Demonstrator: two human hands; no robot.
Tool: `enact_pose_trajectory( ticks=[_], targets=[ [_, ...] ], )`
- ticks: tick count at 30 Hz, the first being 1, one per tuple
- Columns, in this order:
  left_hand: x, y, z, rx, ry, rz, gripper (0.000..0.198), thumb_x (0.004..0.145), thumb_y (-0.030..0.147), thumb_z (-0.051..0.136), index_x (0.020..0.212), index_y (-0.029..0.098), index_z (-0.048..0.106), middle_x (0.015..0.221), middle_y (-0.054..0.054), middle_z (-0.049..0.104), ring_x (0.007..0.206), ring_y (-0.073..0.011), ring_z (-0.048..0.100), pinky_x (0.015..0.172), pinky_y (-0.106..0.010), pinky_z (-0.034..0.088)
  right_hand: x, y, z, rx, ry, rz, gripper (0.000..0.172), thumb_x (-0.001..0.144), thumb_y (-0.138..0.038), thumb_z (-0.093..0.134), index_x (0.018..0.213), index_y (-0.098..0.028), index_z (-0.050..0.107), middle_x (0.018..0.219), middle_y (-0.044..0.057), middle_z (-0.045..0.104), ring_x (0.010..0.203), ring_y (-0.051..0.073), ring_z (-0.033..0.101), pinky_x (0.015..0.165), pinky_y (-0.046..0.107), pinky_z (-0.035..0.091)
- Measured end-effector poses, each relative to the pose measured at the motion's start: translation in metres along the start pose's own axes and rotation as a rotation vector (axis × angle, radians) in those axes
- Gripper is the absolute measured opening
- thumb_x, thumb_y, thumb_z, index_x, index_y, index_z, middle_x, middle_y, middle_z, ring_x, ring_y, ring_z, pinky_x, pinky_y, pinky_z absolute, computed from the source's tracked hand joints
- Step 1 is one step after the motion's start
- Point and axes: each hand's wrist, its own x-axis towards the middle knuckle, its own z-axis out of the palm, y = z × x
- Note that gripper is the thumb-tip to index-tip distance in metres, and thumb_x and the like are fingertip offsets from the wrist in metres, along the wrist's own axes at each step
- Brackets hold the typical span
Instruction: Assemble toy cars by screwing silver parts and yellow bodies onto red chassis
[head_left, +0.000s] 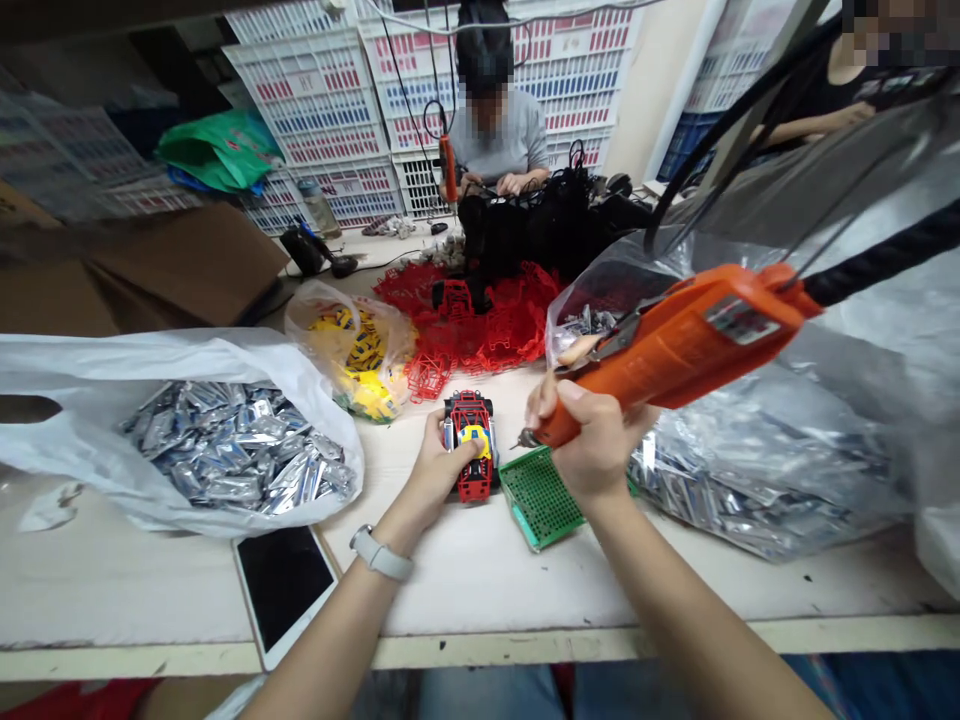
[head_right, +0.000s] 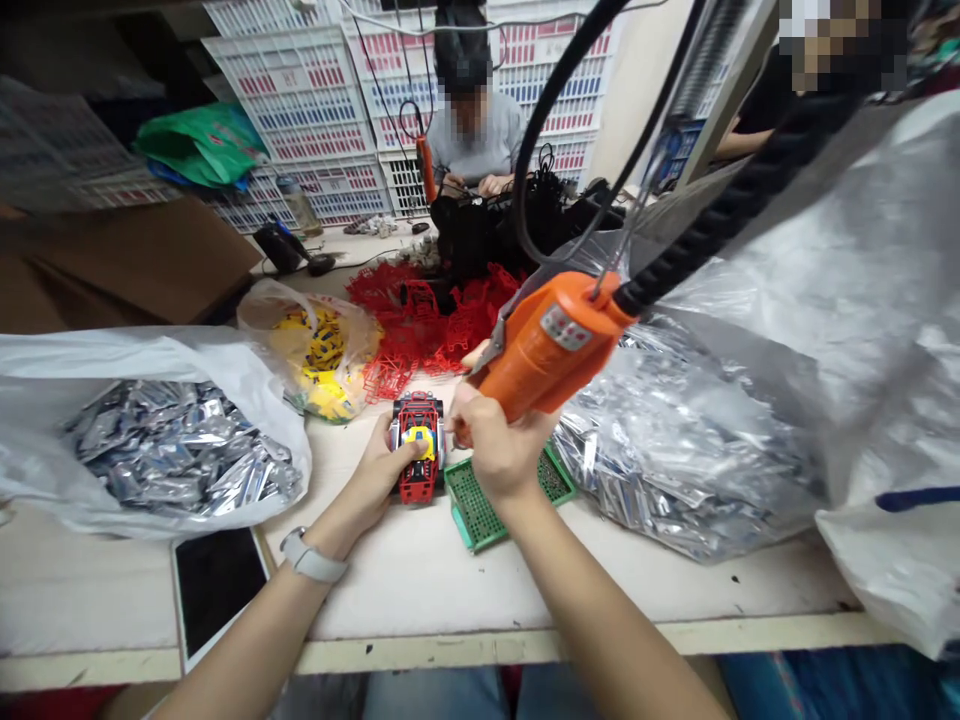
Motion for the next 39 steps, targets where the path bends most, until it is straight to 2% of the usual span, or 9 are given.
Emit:
enact_pose_trajectory(
  ticks=[4, 7, 17, 23, 39],
  targets=[
    [0.001, -0.001, 0.0, -0.007, -0.01, -0.01, 0.067, 0.054, 0.03, 0.085, 0.11, 0.021, 0.05, 0.09, -0.001, 0.069, 0.075, -0.0201, 0.067, 0.067, -0.033, 0.056, -0.015, 0.0, -0.028, -0.026, -0.076, 0.109, 0.021, 0.072, -0.032, 0.066, 0.089, -0.024, 0.055, 0.05, -0.008, 0.049, 0.036, 0.013, 0.045, 0.035, 0.026, 0.035],
    [0.001, -0.002, -0.001, -0.011, -0.013, -0.01, 0.067, 0.054, 0.03, 0.085, 0.111, 0.022, 0.051, 0.09, -0.001, 0.069, 0.074, -0.0194, 0.068, 0.068, -0.033, 0.057, -0.025, 0.008, -0.037, -0.02, -0.105, 0.154, 0.02, 0.071, -0.031, 0.064, 0.087, -0.024, 0.054, 0.049, -0.009, 0.048, 0.035, 0.012, 0.043, 0.034, 0.025, 0.036],
    [0.001, -0.003, -0.002, -0.001, -0.012, -0.01, 0.065, 0.056, 0.03, 0.085, 0.111, 0.02, 0.051, 0.092, -0.001, 0.069, 0.074, -0.019, 0.068, 0.069, -0.033, 0.057, -0.031, 0.016, -0.033, 0.019, -0.077, 0.152, 0.019, 0.07, -0.026, 0.064, 0.086, -0.023, 0.056, 0.052, -0.009, 0.051, 0.036, 0.011, 0.047, 0.036, 0.023, 0.038],
    [0.001, -0.003, -0.002, 0.0, -0.005, -0.016, 0.07, 0.056, 0.03, 0.085, 0.116, 0.021, 0.05, 0.095, -0.002, 0.069, 0.077, -0.0211, 0.068, 0.072, -0.037, 0.058, -0.032, 0.018, -0.037, 0.033, -0.118, 0.136, 0.018, 0.072, -0.026, 0.062, 0.088, -0.023, 0.056, 0.05, -0.009, 0.051, 0.036, 0.011, 0.046, 0.036, 0.023, 0.037],
    [0.002, -0.002, -0.001, 0.0, -0.008, -0.014, 0.067, 0.055, 0.031, 0.084, 0.111, 0.02, 0.05, 0.091, -0.001, 0.069, 0.074, -0.0189, 0.067, 0.071, -0.035, 0.058, -0.03, 0.012, -0.034, 0.046, -0.076, 0.111, 0.017, 0.07, -0.025, 0.064, 0.085, -0.021, 0.058, 0.05, -0.008, 0.052, 0.035, 0.011, 0.047, 0.034, 0.022, 0.039]
  ],
)
